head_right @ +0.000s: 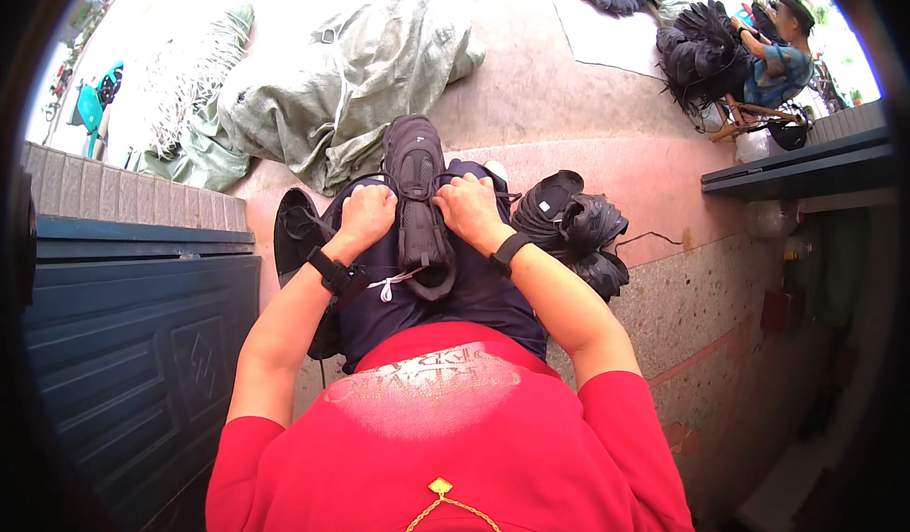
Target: Repair a shoe by lacing and adjusting the upper component.
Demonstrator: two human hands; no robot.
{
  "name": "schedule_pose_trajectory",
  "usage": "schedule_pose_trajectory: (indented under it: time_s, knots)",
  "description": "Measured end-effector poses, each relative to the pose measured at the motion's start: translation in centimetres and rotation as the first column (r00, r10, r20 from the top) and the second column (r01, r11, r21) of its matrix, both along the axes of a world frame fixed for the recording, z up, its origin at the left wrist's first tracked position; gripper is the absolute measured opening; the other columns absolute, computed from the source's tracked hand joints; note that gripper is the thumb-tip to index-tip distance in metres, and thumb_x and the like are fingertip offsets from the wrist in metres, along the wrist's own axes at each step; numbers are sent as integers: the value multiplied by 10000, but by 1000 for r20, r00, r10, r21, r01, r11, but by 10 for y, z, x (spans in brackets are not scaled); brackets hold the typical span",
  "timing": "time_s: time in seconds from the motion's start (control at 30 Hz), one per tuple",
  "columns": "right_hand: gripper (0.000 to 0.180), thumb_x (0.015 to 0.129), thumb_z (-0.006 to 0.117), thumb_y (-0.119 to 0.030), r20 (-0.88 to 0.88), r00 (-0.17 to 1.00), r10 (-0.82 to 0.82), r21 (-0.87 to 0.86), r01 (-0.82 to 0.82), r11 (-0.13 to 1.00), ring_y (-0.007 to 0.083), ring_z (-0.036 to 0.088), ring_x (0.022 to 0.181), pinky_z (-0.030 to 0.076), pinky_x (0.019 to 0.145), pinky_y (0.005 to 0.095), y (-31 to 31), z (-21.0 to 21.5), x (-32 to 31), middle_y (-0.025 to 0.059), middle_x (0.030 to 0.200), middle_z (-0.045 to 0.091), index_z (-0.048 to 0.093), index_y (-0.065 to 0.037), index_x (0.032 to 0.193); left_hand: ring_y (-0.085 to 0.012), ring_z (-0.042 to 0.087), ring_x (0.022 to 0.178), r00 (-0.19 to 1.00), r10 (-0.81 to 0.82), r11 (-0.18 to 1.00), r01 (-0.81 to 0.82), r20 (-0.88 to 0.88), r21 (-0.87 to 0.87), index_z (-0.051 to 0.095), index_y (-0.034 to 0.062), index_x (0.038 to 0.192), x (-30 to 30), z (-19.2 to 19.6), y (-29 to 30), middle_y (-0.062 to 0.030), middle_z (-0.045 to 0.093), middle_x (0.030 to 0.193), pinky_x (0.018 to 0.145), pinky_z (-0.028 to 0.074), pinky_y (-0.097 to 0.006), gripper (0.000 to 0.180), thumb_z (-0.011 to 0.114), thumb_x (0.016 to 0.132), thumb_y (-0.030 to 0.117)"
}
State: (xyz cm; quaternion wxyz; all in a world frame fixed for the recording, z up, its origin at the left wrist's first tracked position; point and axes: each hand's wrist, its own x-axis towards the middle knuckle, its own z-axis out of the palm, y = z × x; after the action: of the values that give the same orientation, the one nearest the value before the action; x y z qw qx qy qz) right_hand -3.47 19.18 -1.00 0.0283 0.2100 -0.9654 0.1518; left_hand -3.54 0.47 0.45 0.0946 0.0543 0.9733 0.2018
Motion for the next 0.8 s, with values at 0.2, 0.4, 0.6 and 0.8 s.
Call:
schedule_pose_trajectory:
  time_s: [0.2,0.4,0.6,0.8]
  knots:
    - [165,769,575,-270,-15,1000,-14,-38,14,999,209,531,811,368,713,374,-2,0,4,33,750,584,630,-115,760,-261,515,814,954,-7,1000,-1,-299,-26,637,76,727,11,-3,-2,-72,605,730,650,393,-402,169,601,744,240]
    - [302,823,504,-317,182,981,-64,115,44,992,270,521,873,390,729,411,-17,19,16,122,841,585,608,-33,805,-243,518,817,963,-161,982,136,-217,-129,662,74,855,19,12,-4,-49,608,783,659,420,-384,363,650,687,396]
    - [266,827,477,-255,294,956,0,82,-25,996,287,524,882,419,714,442,-7,9,8,132,857,583,592,-16,850,-276,525,897,967,-53,984,8,251,176,665,101,895,-3,3,-12,-75,630,841,764,432,-378,306,655,672,311]
    - [209,790,498,-185,223,973,-56,-177,97,979,301,532,855,433,714,413,0,-14,12,130,838,585,618,-35,873,-246,496,858,996,-47,996,52,-71,76,655,110,781,10,12,1,-36,608,787,698,403,-383,204,659,681,287]
